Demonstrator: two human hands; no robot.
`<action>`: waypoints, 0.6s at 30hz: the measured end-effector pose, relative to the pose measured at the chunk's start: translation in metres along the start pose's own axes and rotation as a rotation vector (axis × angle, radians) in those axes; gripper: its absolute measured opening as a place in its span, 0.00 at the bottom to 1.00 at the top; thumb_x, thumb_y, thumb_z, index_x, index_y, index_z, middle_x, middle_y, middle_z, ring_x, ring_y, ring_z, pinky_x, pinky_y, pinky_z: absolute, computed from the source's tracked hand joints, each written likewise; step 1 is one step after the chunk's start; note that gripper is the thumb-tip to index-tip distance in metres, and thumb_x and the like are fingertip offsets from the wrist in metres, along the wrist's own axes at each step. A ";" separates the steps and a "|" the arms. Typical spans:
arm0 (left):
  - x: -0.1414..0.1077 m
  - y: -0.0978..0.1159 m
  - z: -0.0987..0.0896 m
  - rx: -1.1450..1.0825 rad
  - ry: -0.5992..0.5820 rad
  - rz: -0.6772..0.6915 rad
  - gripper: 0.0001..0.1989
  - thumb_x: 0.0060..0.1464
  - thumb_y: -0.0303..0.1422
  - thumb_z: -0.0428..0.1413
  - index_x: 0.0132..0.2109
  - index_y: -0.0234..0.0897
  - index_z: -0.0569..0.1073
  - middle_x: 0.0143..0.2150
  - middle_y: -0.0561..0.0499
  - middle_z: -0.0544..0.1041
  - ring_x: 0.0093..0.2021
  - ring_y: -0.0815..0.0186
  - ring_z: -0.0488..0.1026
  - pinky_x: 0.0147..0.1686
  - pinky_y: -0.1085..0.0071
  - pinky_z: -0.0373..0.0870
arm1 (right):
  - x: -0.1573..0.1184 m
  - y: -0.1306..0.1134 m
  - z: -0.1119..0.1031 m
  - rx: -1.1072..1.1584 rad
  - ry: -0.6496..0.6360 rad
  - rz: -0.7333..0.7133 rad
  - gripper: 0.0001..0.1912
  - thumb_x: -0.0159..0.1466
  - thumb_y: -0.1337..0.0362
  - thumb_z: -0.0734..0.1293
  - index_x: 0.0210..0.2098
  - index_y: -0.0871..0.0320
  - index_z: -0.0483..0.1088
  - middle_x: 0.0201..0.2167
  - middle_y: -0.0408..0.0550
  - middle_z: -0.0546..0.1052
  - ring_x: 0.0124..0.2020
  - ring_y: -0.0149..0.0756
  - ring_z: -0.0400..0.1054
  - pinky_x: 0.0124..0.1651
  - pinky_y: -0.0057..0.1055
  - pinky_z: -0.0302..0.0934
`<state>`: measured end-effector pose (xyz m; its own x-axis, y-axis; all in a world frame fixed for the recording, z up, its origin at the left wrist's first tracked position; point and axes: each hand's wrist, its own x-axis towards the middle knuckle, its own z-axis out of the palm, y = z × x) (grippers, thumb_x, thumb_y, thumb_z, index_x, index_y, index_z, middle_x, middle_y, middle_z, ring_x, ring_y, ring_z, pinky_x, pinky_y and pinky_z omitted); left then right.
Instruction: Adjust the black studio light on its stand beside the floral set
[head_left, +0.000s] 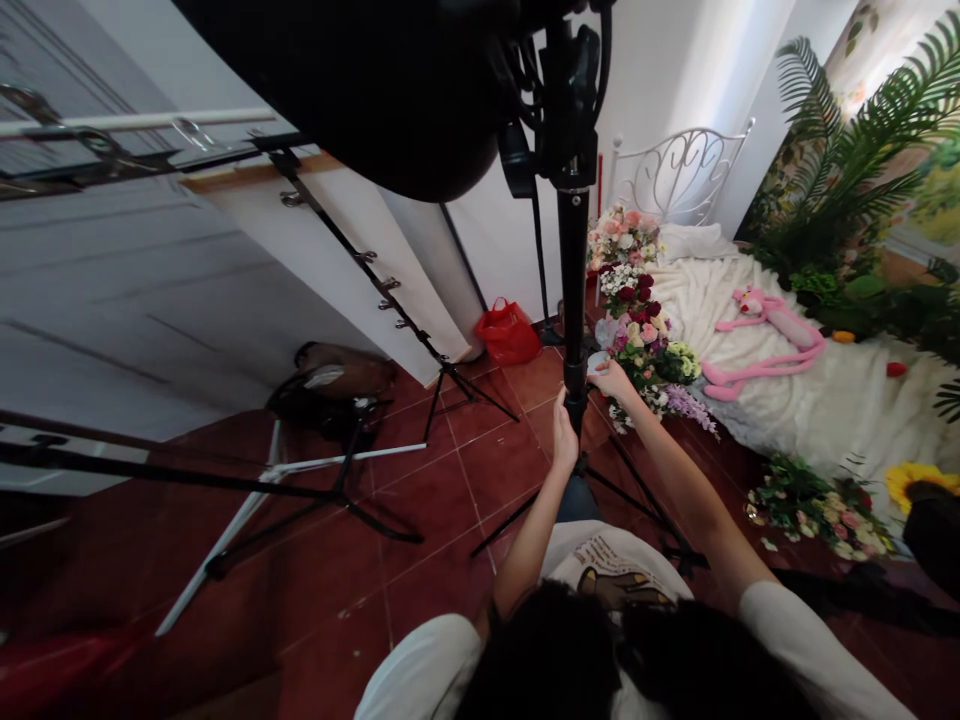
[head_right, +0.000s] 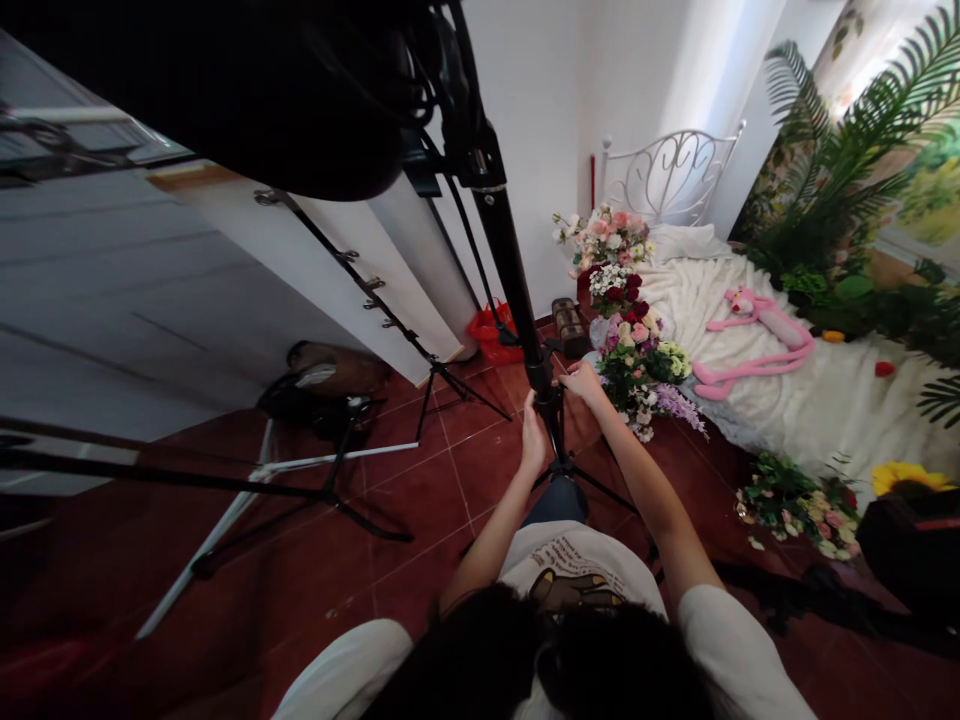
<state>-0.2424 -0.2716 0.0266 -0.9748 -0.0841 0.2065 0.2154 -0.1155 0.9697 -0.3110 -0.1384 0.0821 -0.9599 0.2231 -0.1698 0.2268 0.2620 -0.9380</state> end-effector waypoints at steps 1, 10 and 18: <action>-0.002 0.000 -0.001 -0.001 -0.003 0.001 0.30 0.62 0.52 0.36 0.63 0.41 0.62 0.65 0.47 0.63 0.67 0.63 0.56 0.68 0.62 0.48 | 0.001 -0.003 0.001 -0.012 0.020 0.049 0.15 0.50 0.65 0.72 0.29 0.57 0.60 0.13 0.31 0.62 0.13 0.22 0.54 0.16 0.21 0.47; -0.055 -0.056 0.002 0.124 0.204 -0.294 0.21 0.61 0.43 0.48 0.56 0.36 0.62 0.57 0.40 0.68 0.54 0.64 0.70 0.56 0.62 0.64 | -0.060 0.035 -0.026 0.459 0.057 0.030 0.26 0.48 0.45 0.71 0.34 0.58 0.64 0.14 0.33 0.66 0.12 0.22 0.56 0.16 0.20 0.51; -0.107 -0.088 0.083 0.025 -0.712 -0.477 0.17 0.59 0.45 0.47 0.37 0.36 0.71 0.29 0.50 0.75 0.30 0.67 0.73 0.37 0.68 0.71 | -0.201 0.159 -0.071 0.700 0.506 0.415 0.20 0.47 0.53 0.74 0.31 0.58 0.66 0.15 0.37 0.70 0.14 0.24 0.61 0.20 0.23 0.63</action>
<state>-0.1614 -0.1701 -0.0696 -0.7668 0.6101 -0.1994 -0.2200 0.0420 0.9746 -0.0706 -0.0745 -0.0112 -0.6026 0.5943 -0.5327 0.2259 -0.5131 -0.8280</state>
